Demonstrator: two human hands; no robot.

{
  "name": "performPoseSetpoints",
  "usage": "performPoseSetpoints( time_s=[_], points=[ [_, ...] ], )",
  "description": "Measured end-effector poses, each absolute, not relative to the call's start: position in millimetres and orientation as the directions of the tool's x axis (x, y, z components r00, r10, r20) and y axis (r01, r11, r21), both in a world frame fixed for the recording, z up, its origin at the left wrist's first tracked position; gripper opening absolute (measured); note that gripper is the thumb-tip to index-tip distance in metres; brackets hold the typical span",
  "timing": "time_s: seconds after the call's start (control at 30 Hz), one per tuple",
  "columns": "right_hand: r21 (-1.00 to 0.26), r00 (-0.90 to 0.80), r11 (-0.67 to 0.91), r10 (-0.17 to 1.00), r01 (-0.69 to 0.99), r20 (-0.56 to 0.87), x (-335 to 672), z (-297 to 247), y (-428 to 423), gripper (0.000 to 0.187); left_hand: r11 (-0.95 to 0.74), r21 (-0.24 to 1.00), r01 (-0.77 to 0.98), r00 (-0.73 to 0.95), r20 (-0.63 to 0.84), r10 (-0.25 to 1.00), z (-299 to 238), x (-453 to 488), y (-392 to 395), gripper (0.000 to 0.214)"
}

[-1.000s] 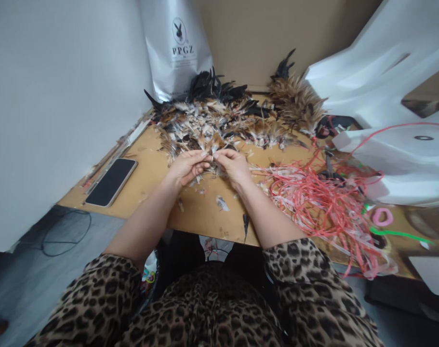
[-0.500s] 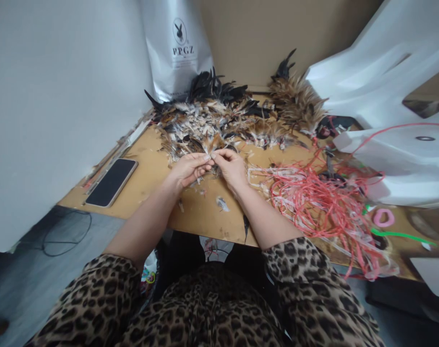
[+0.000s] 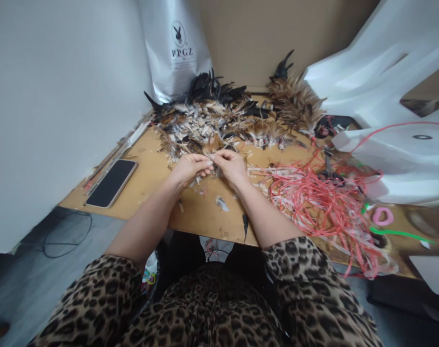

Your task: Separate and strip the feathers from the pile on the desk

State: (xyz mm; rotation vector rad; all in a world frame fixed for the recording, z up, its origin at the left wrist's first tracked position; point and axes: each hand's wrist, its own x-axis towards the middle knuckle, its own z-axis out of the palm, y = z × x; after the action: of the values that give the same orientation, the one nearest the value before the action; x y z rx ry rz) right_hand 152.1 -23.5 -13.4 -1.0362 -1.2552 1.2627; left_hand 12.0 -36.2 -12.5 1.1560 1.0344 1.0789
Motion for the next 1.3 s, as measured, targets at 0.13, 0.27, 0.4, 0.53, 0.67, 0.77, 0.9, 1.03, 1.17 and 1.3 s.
performPoseSetpoints(
  time_s=[0.13,0.27,0.4,0.53,0.67,0.77,0.9,1.03,1.17,1.3],
  points=[
    [-0.996,-0.061,0.047,0.997,-0.08,0.052,156,-15,-16,0.029,0.064,0.983,-0.171,0.122,-0.044,0.992,-13,8,-33,0.016],
    [-0.99,-0.026,0.089,0.996,0.112,0.086,173,-15,-6,0.026,0.097,0.94,-0.326,0.036,-0.09,0.995,-11,2,-28,0.018],
    [-0.843,-0.185,0.174,0.979,0.51,0.09,184,-16,-7,0.027,0.114,0.926,-0.359,0.045,-0.105,0.993,-9,0,-28,0.017],
    [-0.608,-0.25,0.253,0.964,0.752,0.092,177,-18,-14,0.03,0.126,0.93,-0.346,0.056,-0.114,0.992,-10,3,-29,0.016],
    [-0.487,-0.207,0.227,0.974,0.843,0.095,169,-21,-14,0.022,0.141,0.928,-0.346,0.063,-0.127,0.99,-12,4,-29,0.018],
    [-0.62,-0.211,0.176,0.977,0.765,0.018,172,-21,-11,0.015,0.158,0.923,-0.35,0.083,-0.137,0.987,-12,3,-29,0.017],
    [-0.908,-0.182,-0.036,0.976,0.417,-0.122,181,-16,-10,0.015,0.177,0.912,-0.37,0.118,-0.142,0.983,-12,2,-28,0.015],
    [-0.99,-0.225,-0.138,0.966,-0.043,-0.125,180,-11,-12,0.027,0.222,0.91,-0.35,0.167,-0.173,0.971,-12,3,-30,0.016],
    [-0.984,-0.178,-0.025,0.984,-0.175,0.006,170,-12,-16,0.032,0.278,0.904,-0.325,0.202,-0.22,0.954,-12,6,-33,0.019],
    [-0.991,-0.096,0.057,0.993,-0.124,0.069,160,-14,-20,0.032,0.298,0.898,-0.324,0.229,-0.231,0.946,-13,7,-34,0.02]
  ],
)
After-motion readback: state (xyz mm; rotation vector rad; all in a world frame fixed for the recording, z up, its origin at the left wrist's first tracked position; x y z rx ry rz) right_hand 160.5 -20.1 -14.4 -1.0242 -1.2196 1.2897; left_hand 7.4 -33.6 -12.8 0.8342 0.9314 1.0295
